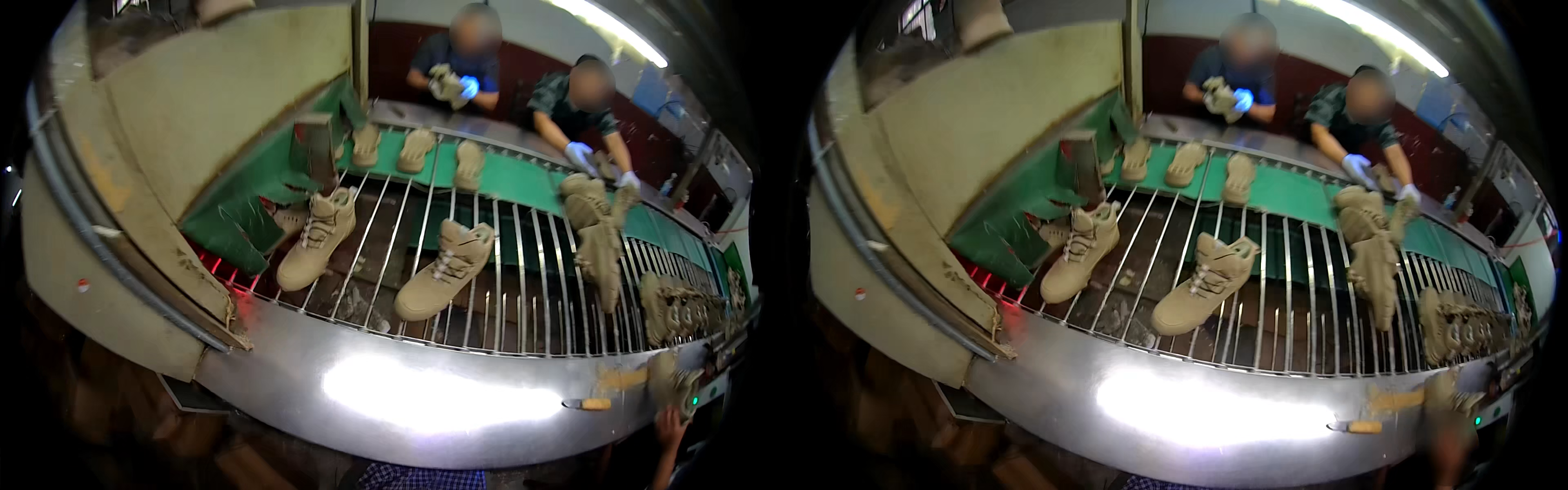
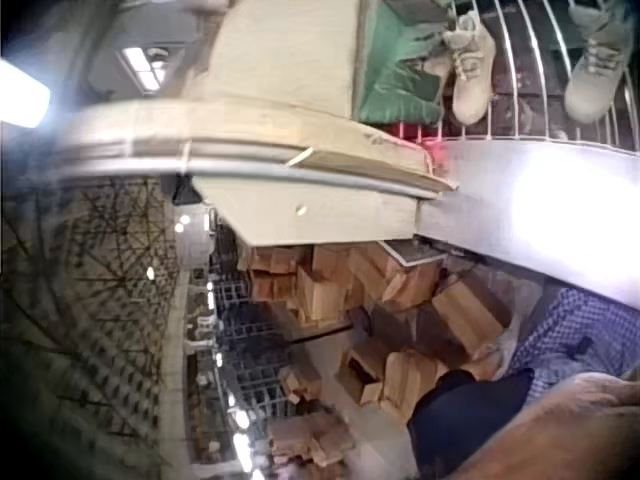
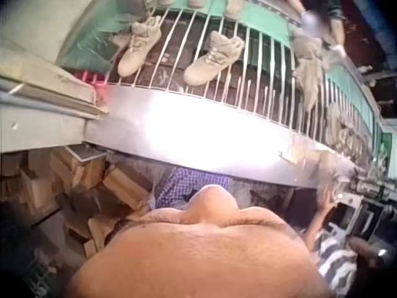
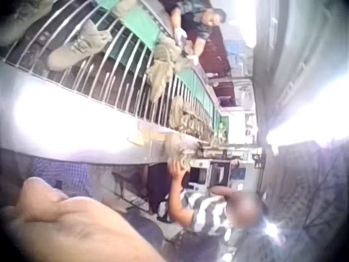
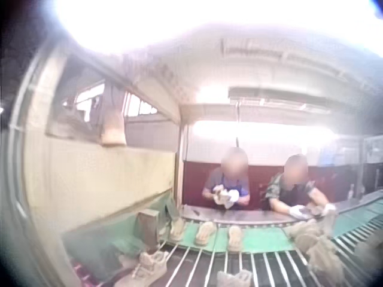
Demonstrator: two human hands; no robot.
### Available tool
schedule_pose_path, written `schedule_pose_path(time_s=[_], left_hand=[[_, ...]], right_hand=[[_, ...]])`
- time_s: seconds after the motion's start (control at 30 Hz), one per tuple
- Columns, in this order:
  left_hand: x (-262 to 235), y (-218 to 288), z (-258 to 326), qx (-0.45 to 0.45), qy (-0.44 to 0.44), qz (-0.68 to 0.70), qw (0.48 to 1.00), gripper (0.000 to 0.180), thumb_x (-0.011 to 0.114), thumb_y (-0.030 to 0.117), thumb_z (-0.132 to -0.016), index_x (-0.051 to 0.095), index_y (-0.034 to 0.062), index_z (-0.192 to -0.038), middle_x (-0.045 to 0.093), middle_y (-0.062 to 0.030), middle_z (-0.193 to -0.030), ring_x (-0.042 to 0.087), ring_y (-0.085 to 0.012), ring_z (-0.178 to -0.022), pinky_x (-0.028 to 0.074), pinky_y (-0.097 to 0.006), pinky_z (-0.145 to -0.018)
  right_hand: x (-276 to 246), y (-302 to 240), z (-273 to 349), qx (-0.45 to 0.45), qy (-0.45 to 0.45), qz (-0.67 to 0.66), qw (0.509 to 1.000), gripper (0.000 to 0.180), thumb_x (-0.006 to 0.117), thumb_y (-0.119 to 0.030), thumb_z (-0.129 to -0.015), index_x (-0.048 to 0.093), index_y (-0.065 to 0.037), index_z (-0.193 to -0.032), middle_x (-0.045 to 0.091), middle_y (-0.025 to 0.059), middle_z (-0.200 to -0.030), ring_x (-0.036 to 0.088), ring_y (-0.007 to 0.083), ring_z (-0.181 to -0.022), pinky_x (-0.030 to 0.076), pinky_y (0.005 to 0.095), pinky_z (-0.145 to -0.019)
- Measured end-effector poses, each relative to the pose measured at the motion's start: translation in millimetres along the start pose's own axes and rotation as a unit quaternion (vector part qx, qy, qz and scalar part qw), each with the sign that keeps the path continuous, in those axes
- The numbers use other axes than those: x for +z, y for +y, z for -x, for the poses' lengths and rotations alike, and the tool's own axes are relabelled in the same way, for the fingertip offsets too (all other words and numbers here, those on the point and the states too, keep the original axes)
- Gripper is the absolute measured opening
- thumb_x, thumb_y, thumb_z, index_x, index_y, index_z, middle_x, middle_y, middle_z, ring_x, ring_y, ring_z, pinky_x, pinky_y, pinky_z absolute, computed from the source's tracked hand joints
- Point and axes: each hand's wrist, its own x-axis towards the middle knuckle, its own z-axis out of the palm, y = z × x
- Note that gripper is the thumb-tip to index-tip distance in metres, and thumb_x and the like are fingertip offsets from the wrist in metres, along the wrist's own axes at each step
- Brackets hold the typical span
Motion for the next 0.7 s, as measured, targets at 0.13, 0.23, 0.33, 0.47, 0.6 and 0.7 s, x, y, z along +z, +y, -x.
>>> schedule_pose_path(time_s=[0.13, 0.23, 0.33, 0.47, 0.6, 0.7], left_hand=[[9.4, 15.5, 19.4, -0.054, 0.011, -0.004, 0.998, 0.081, 0.055, 0.063, -0.102, 0.046, 0.0061, -0.158, 0.053, -0.0226, -0.155, 0.052, -0.0383, -0.141, 0.041, -0.046, -0.117], [2.5, 39.7, 10.1, -0.08, -0.003, -0.026, 0.996, 0.082, 0.055, 0.063, -0.102, 0.045, 0.0061, -0.159, 0.052, -0.0226, -0.156, 0.052, -0.0383, -0.142, 0.041, -0.045, -0.118], [-6.5, 63.6, -4.5, -0.102, -0.013, -0.042, 0.994, 0.083, 0.055, 0.064, -0.102, 0.044, 0.0061, -0.16, 0.051, -0.0225, -0.157, 0.051, -0.0383, -0.143, 0.041, -0.045, -0.118], [-12.1, 80.6, -10.6, -0.109, -0.004, -0.052, 0.993, 0.084, 0.055, 0.064, -0.102, 0.042, 0.006, -0.161, 0.05, -0.0225, -0.159, 0.05, -0.0383, -0.144, 0.04, -0.045, -0.119], [-16.9, 72.2, -6.5, -0.094, 0.001, -0.061, 0.994, 0.085, 0.055, 0.064, -0.102, 0.04, 0.006, -0.162, 0.048, -0.0224, -0.16, 0.049, -0.0384, -0.145, 0.039, -0.045, -0.12], [-16.3, 56.8, -14.0, -0.063, -0.012, -0.066, 0.996, 0.086, 0.055, 0.064, -0.102, 0.039, 0.006, -0.163, 0.047, -0.0224, -0.161, 0.048, -0.0384, -0.146, 0.039, -0.045, -0.12]], right_hand=[[-89.4, -139.0, -41.8, -0.11, -0.071, -0.058, 0.99, 0.037, 0.051, -0.027, -0.109, 0.051, -0.01, -0.143, 0.055, 0.0107, -0.13, 0.053, 0.0233, -0.114, 0.045, 0.0365, -0.094], [-142.9, -205.7, -61.8, -0.16, -0.103, -0.119, 0.974, 0.041, 0.048, -0.027, -0.11, 0.046, -0.012, -0.149, 0.049, 0.0104, -0.14, 0.048, 0.0236, -0.124, 0.04, 0.0367, -0.102], [-192.7, -246.6, -90.4, -0.225, -0.151, -0.182, 0.945, 0.045, 0.045, -0.028, -0.111, 0.041, -0.013, -0.154, 0.042, 0.01, -0.15, 0.042, 0.024, -0.135, 0.034, 0.037, -0.111], [-248.8, -257.0, -140.1, -0.323, -0.257, -0.271, 0.87, 0.051, 0.041, -0.028, -0.113, 0.035, -0.015, -0.162, 0.034, 0.0096, -0.164, 0.034, 0.0244, -0.149, 0.028, 0.0373, -0.122], [-307.2, -213.6, -212.4, -0.34, -0.228, -0.215, 0.887, 0.056, 0.039, -0.027, -0.113, 0.03, -0.016, -0.167, 0.03, 0.0086, -0.174, 0.03, 0.0257, -0.159, 0.023, 0.0387, -0.131], [-331.0, -204.9, -246.6, -0.316, -0.216, -0.147, 0.912, 0.06, 0.047, -0.025, -0.111, 0.03, -0.018, -0.167, 0.03, 0.008, -0.174, 0.03, 0.0269, -0.159, 0.025, 0.0414, -0.13]])
